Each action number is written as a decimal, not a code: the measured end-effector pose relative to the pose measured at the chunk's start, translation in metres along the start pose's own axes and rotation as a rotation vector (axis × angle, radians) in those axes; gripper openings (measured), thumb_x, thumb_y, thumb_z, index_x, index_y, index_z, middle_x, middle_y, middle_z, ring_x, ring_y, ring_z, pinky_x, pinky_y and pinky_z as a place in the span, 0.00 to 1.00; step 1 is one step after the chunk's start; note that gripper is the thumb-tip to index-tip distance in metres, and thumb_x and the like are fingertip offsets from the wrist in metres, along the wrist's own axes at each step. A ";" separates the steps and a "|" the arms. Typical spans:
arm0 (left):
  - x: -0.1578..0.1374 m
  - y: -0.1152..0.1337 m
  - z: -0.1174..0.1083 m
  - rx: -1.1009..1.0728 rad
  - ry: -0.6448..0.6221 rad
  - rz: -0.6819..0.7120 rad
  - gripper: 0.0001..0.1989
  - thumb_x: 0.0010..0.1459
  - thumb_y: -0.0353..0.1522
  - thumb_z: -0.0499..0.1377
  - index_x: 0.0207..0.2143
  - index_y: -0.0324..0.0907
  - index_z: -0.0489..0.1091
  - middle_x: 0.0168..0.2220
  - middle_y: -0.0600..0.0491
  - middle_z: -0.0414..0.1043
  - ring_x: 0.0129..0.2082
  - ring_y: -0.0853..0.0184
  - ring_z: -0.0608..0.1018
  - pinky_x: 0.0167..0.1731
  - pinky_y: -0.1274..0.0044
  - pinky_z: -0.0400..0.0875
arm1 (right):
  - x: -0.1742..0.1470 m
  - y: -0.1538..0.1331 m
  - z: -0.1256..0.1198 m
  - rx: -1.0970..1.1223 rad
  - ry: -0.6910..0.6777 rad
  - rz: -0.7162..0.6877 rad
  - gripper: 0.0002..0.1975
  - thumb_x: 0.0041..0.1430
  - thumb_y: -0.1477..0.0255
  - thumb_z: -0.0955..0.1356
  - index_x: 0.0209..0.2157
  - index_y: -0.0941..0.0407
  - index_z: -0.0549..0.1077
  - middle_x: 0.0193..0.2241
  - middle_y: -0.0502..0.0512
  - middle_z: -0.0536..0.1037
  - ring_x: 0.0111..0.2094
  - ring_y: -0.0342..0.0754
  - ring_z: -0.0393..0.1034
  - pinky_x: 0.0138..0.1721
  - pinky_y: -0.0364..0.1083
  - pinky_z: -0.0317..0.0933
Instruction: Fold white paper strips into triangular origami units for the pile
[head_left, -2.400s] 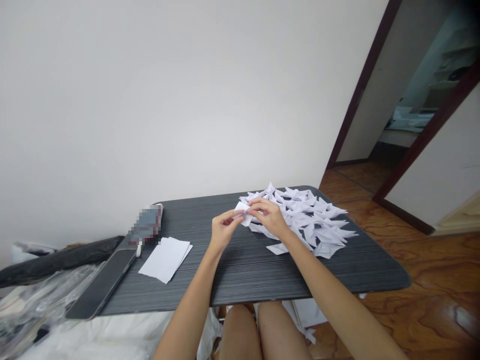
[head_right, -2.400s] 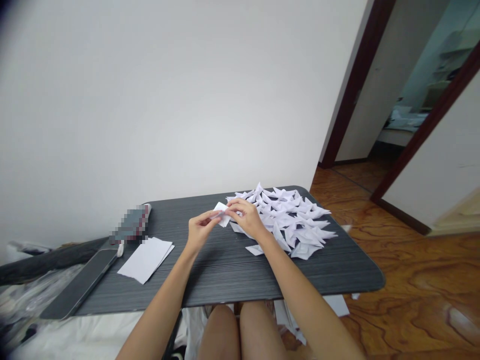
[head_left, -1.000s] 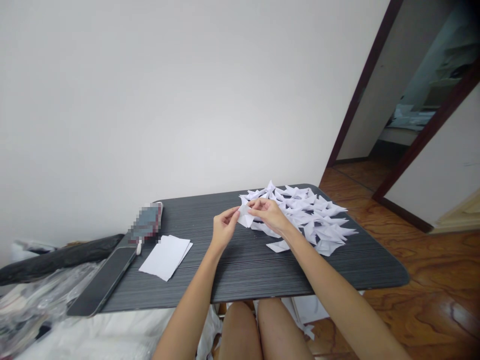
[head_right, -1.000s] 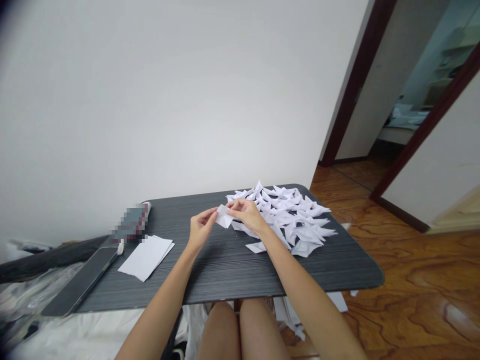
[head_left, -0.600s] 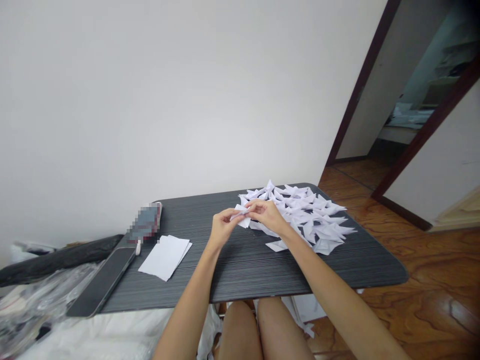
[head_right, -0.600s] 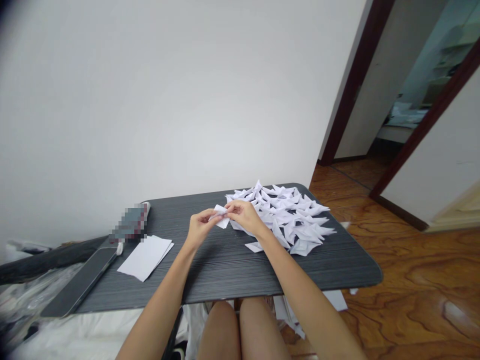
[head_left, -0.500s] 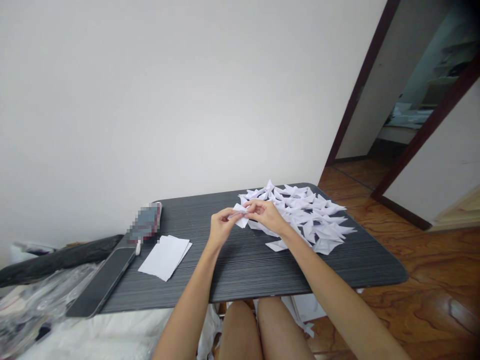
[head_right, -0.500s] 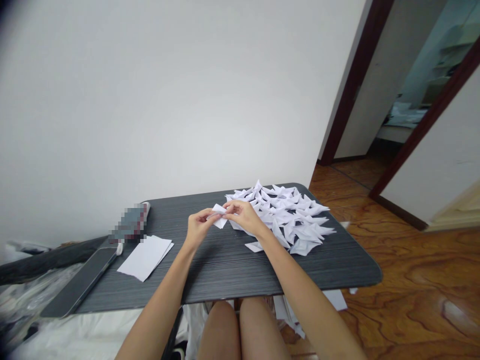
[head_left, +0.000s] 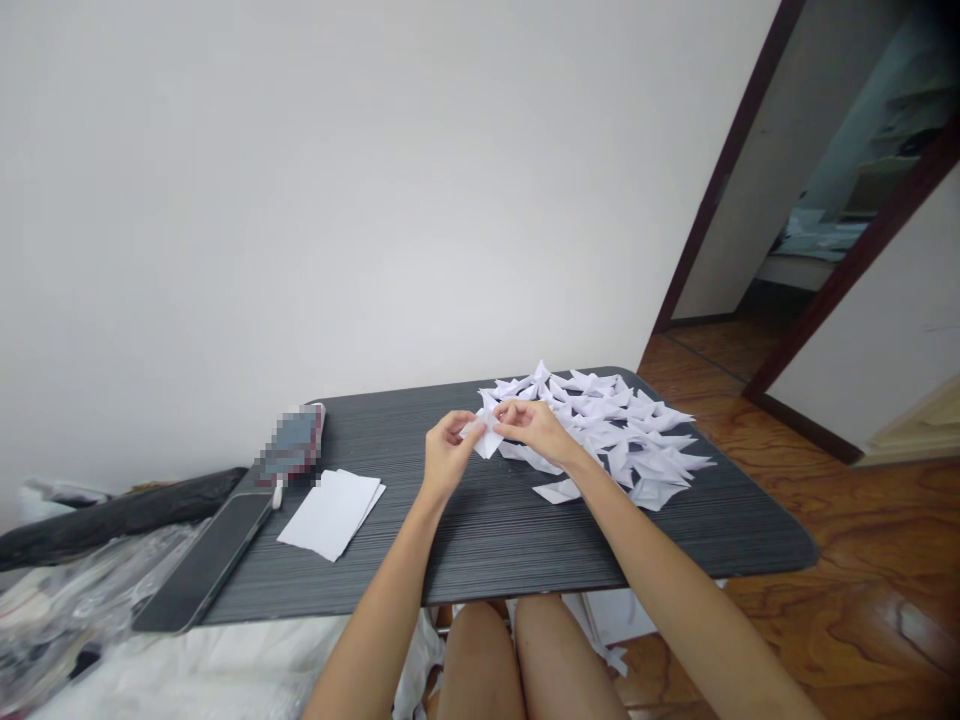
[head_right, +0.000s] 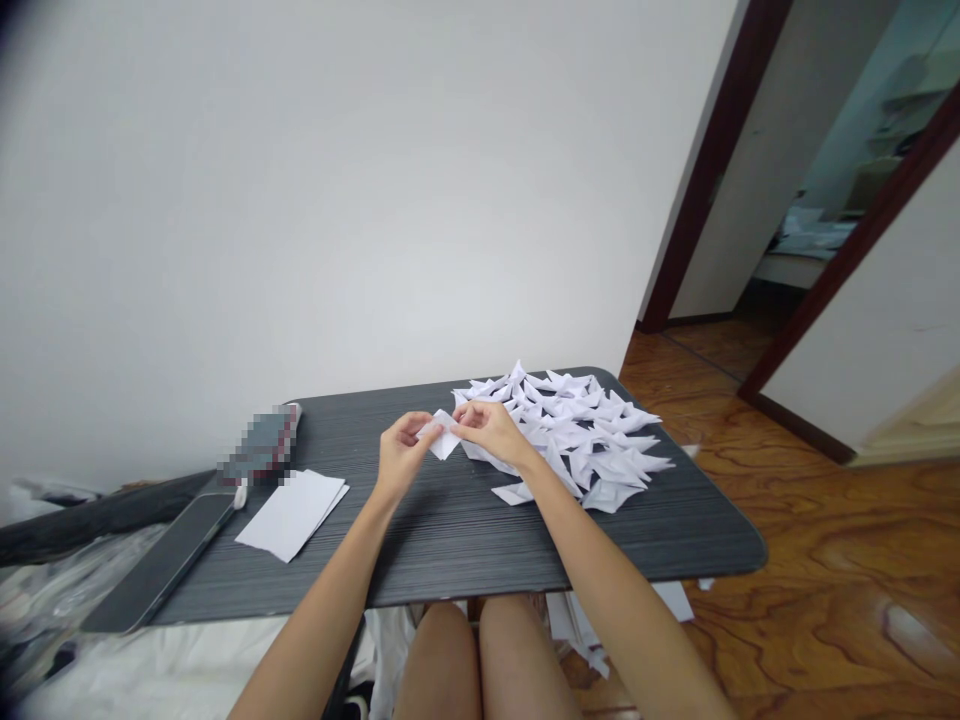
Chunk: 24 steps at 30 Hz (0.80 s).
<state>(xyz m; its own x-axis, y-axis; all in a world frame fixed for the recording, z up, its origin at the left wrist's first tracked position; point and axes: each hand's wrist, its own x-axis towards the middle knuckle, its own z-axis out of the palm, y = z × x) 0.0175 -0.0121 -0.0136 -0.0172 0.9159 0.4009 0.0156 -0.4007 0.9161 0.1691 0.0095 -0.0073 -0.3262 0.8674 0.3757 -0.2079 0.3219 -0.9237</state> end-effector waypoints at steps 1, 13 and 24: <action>0.000 0.000 0.000 -0.021 -0.006 -0.005 0.14 0.45 0.35 0.60 0.34 0.36 0.68 0.24 0.53 0.72 0.20 0.73 0.70 0.21 0.82 0.63 | 0.000 0.000 0.000 0.003 0.003 -0.005 0.11 0.40 0.73 0.70 0.17 0.60 0.63 0.29 0.51 0.68 0.32 0.41 0.64 0.35 0.43 0.58; -0.001 -0.003 0.001 0.025 -0.180 -0.020 0.26 0.51 0.37 0.54 0.52 0.34 0.57 0.21 0.55 0.69 0.17 0.75 0.66 0.19 0.82 0.60 | 0.000 -0.007 -0.004 -0.022 0.029 0.084 0.07 0.40 0.72 0.70 0.23 0.60 0.69 0.26 0.49 0.67 0.28 0.39 0.62 0.31 0.41 0.57; -0.001 -0.009 0.000 0.049 -0.167 -0.032 0.21 0.48 0.36 0.57 0.45 0.35 0.67 0.39 0.45 0.73 0.38 0.62 0.74 0.37 0.75 0.67 | 0.000 -0.003 0.000 -0.035 0.059 0.131 0.12 0.37 0.70 0.71 0.16 0.61 0.65 0.28 0.51 0.69 0.28 0.41 0.64 0.32 0.42 0.58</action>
<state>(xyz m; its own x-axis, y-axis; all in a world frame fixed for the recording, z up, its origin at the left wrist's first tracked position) 0.0175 -0.0095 -0.0220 0.1473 0.9208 0.3612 0.0667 -0.3735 0.9252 0.1700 0.0088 -0.0047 -0.2937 0.9233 0.2473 -0.1340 0.2164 -0.9671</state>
